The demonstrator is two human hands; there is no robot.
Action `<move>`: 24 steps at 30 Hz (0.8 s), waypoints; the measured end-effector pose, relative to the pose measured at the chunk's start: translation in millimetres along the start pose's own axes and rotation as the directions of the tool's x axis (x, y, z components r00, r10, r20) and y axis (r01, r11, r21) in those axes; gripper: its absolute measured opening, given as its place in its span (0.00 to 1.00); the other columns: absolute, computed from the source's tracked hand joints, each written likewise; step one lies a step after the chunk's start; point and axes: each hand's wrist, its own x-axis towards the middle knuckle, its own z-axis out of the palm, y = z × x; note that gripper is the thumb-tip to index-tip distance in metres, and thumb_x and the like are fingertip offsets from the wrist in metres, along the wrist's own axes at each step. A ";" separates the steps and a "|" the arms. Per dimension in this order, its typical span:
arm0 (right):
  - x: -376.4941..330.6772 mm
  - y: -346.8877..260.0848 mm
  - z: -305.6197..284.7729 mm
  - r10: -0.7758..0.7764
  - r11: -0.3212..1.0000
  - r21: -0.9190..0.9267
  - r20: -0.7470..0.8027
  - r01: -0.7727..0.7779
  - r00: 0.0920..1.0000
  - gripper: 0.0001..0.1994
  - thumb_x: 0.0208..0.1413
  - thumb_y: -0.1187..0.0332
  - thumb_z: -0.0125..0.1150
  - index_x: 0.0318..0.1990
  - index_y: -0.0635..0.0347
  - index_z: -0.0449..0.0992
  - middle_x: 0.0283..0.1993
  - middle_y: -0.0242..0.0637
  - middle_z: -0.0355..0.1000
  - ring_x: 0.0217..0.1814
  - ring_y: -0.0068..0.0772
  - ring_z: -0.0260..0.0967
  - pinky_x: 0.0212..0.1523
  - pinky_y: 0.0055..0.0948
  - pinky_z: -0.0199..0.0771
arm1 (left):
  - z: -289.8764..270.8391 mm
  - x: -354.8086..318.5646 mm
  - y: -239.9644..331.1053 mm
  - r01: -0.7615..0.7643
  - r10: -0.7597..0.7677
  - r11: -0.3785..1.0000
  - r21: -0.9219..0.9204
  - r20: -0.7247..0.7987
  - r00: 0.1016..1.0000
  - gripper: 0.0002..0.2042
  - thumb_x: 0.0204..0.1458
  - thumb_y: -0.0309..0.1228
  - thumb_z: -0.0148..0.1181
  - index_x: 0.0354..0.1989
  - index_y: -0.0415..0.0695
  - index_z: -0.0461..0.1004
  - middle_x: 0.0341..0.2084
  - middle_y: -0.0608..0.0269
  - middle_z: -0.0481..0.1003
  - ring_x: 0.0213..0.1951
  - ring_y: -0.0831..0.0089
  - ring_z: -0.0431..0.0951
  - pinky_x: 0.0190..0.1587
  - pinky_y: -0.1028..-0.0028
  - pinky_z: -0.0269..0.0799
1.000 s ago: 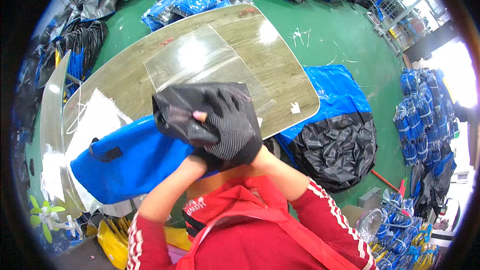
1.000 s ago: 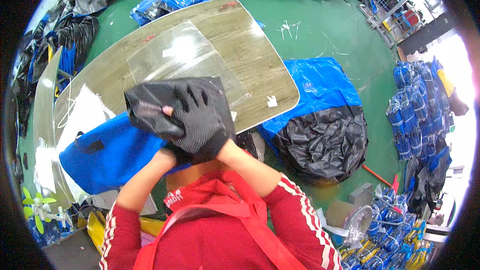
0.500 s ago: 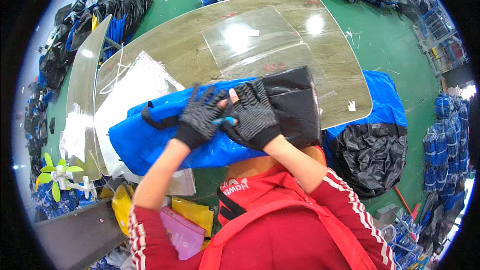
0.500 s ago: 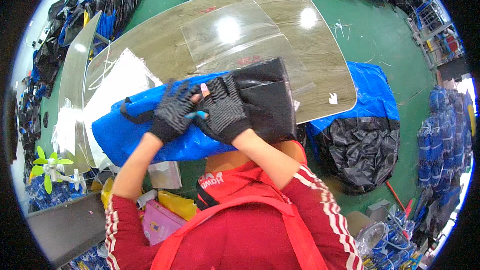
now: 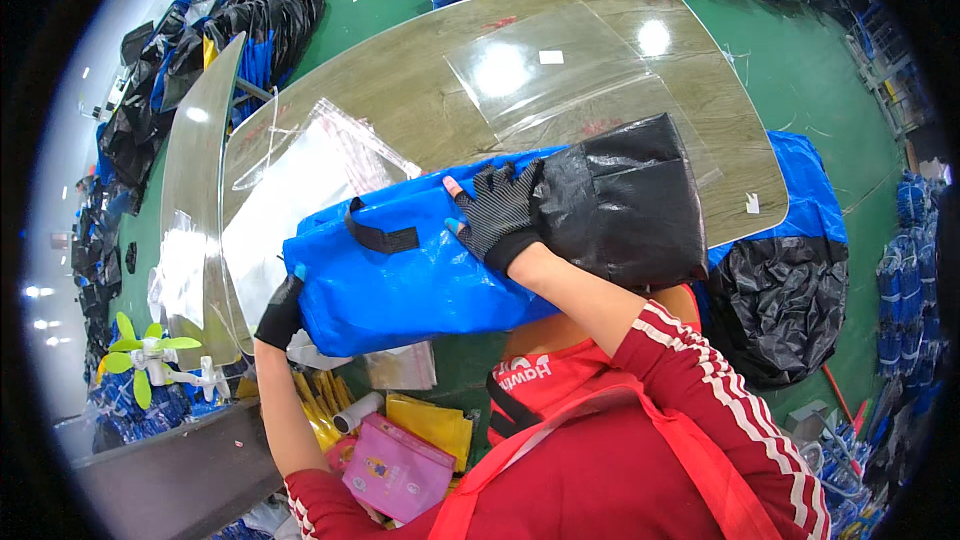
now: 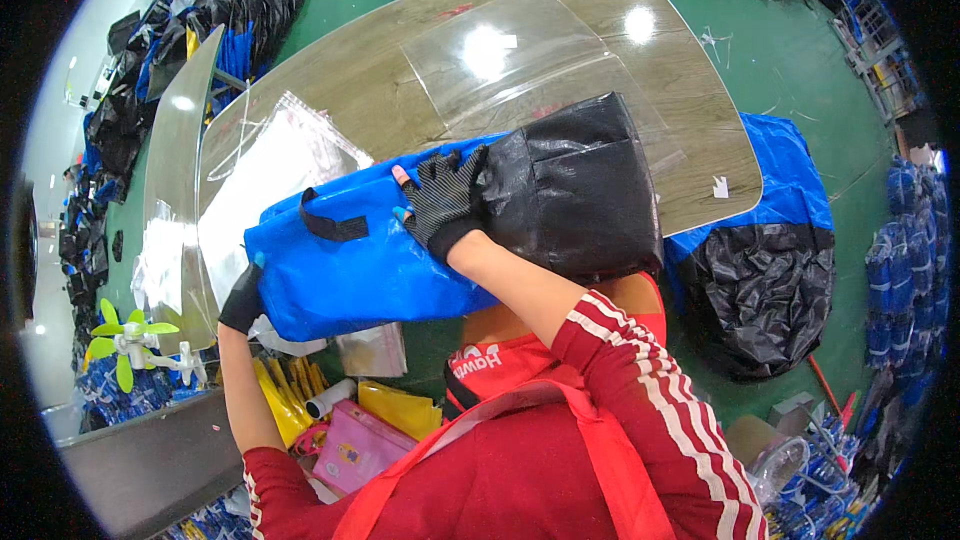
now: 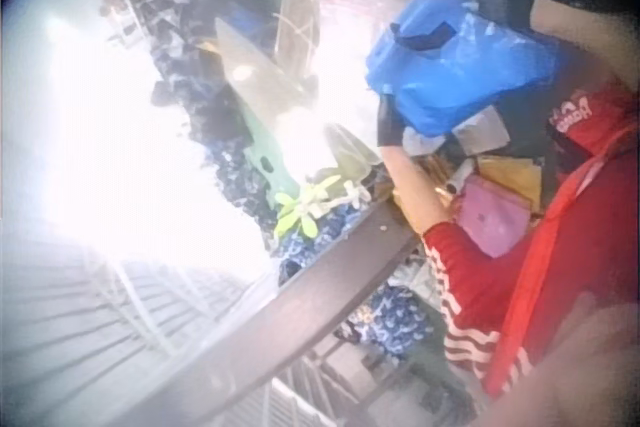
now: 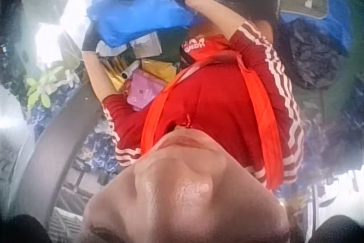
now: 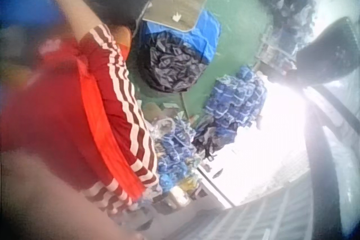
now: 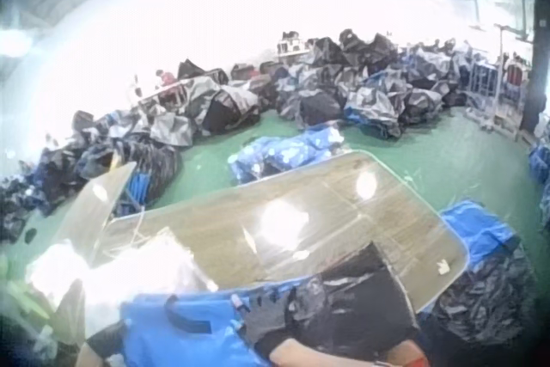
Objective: The person repeatedly folds blue and black plastic bags, places each folded bag into a clear plastic sleeve, and sets the packaged item on a table. The cycle of folding, inserting, and placing is repeated multiple times.
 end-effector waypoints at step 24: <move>-112.1 36.2 34.4 -0.014 0.785 0.586 -0.307 0.201 0.952 0.26 0.62 0.60 0.45 0.64 0.64 0.61 0.66 0.58 0.57 0.72 0.56 0.48 0.73 0.47 0.40 | 375.6 -34.8 178.1 -0.392 0.318 0.871 0.296 0.266 0.910 0.22 0.53 0.38 0.57 0.55 0.43 0.70 0.49 0.47 0.73 0.51 0.53 0.74 0.55 0.59 0.69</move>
